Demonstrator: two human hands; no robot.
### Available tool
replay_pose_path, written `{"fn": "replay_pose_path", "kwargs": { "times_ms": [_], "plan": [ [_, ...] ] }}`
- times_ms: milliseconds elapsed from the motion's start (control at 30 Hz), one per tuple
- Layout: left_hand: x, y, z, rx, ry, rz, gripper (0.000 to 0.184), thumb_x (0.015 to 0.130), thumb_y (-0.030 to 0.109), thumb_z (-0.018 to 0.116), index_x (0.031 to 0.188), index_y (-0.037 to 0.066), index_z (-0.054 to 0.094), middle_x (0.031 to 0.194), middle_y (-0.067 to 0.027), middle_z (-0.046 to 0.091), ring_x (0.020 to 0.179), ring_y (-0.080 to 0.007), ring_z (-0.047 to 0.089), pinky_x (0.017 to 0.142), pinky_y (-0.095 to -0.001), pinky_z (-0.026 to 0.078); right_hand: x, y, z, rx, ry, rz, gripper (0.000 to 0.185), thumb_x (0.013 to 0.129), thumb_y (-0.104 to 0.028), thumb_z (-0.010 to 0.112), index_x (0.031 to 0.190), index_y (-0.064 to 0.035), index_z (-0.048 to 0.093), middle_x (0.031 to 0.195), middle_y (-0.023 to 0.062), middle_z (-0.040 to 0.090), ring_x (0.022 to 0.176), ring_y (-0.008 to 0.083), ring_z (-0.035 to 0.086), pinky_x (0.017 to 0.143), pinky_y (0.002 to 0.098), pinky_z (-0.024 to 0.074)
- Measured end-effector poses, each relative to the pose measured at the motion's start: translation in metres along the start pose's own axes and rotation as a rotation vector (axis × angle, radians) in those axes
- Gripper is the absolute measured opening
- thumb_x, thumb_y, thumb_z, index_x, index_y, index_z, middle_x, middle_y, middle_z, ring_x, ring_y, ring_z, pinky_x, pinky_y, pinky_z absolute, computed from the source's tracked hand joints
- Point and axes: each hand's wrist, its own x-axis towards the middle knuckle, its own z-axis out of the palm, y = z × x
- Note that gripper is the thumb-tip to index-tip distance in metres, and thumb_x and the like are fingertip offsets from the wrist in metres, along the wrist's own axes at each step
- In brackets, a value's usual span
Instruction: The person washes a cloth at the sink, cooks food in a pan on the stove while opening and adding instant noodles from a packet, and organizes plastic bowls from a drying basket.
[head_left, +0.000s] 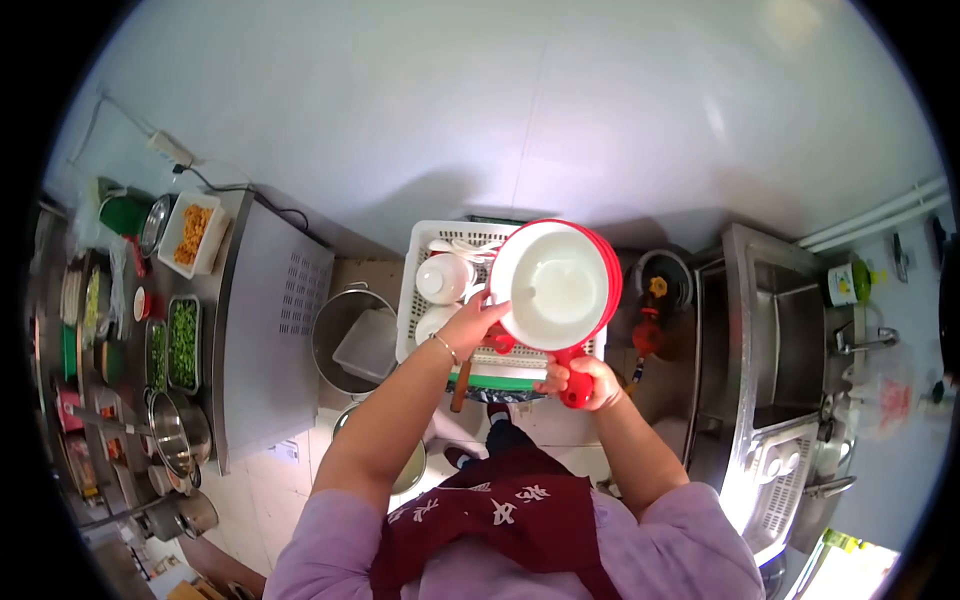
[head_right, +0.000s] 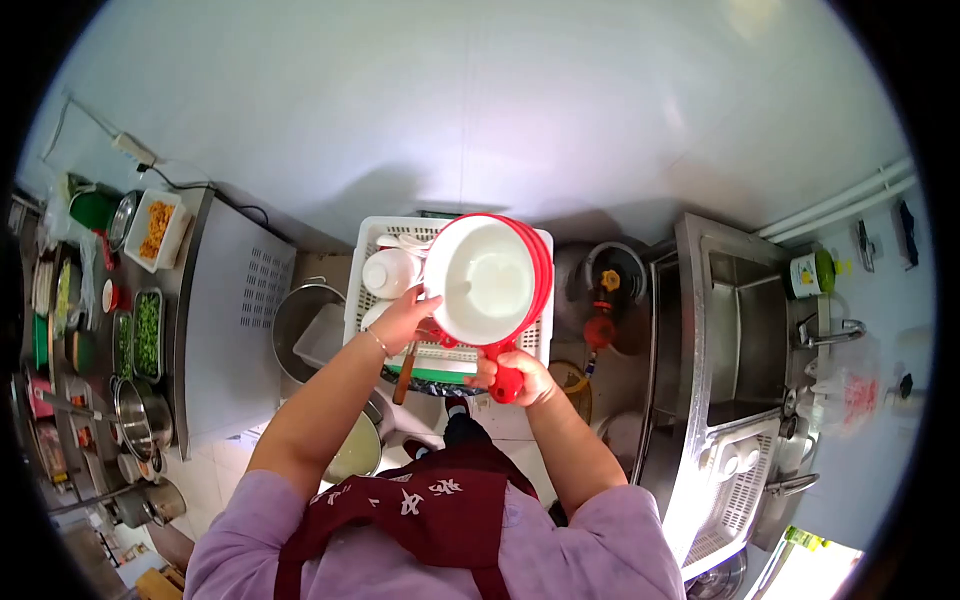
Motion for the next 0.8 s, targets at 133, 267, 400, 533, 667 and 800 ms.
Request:
{"fn": "replay_pose_path", "kwargs": {
  "times_ms": [133, 267, 400, 533, 667, 800],
  "plan": [
    [0.022, -0.008, 0.011, -0.257, -0.173, -0.021, 0.035, 0.085, 0.011, 0.056, 0.118, -0.001, 0.05, 0.108, -0.0112, 0.06, 0.103, -0.0217, 0.057, 0.088, -0.0369, 0.047, -0.013, -0.003, 0.004, -0.069, -0.142, 0.058, 0.032, 0.077, -0.019, 0.059, 0.101, -0.0005, 0.051, 0.074, 0.0061, 0.053, 0.072, 0.0189, 0.054, 0.095, 0.0475, 0.0392],
    [0.016, -0.018, 0.027, -0.237, -0.123, 0.08, 0.037, 0.082, 0.006, 0.056, 0.118, -0.002, 0.049, 0.107, -0.0123, 0.06, 0.101, -0.0222, 0.057, 0.086, -0.0369, 0.048, -0.034, -0.011, 0.008, -0.093, -0.111, 0.058, 0.036, 0.079, -0.02, 0.058, 0.108, 0.0009, 0.05, 0.081, 0.0104, 0.059, 0.078, 0.0223, 0.06, 0.091, 0.0472, 0.0426],
    [-0.008, -0.03, 0.051, -0.209, -0.031, 0.243, 0.049, 0.078, -0.001, 0.056, 0.125, 0.001, 0.042, 0.111, -0.0123, 0.057, 0.1, -0.0227, 0.057, 0.083, -0.0372, 0.049, -0.067, -0.004, 0.039, -0.457, 0.223, 0.029, 0.043, 0.083, -0.023, 0.06, 0.115, 0.003, 0.047, 0.094, 0.017, 0.062, 0.083, 0.0269, 0.062, 0.076, 0.0405, 0.0517],
    [-0.053, -0.045, 0.07, -0.141, -0.052, 0.307, 0.057, 0.074, -0.004, 0.055, 0.128, 0.002, 0.038, 0.112, -0.0125, 0.055, 0.102, -0.0215, 0.055, 0.087, -0.0335, 0.046, -0.096, 0.044, 0.062, -0.702, 0.488, -0.287, 0.059, 0.086, -0.025, 0.06, 0.131, -0.002, 0.03, 0.113, 0.0139, 0.053, 0.092, 0.021, 0.059, 0.07, 0.0359, 0.0538],
    [-0.115, -0.075, 0.095, 0.068, -0.137, 0.399, 0.055, 0.073, -0.002, 0.055, 0.125, 0.0, 0.039, 0.112, -0.0123, 0.055, 0.102, -0.0192, 0.054, 0.086, -0.0312, 0.045, -0.144, 0.115, 0.067, -0.445, 0.675, -0.802, 0.055, 0.089, -0.018, 0.055, 0.136, -0.0085, 0.027, 0.124, 0.0121, 0.046, 0.108, 0.0224, 0.05, 0.091, 0.0375, 0.0437],
    [-0.185, -0.124, 0.122, 0.372, -0.272, 0.522, 0.05, 0.077, 0.003, 0.053, 0.125, -0.001, 0.039, 0.113, -0.0115, 0.054, 0.102, -0.0195, 0.053, 0.089, -0.0316, 0.042, -0.224, 0.204, 0.086, -0.287, 0.689, -0.891, 0.066, 0.079, 0.002, 0.049, 0.139, -0.0101, 0.023, 0.128, 0.0117, 0.043, 0.115, 0.0242, 0.045, 0.097, 0.0388, 0.0384]
  ]
}}
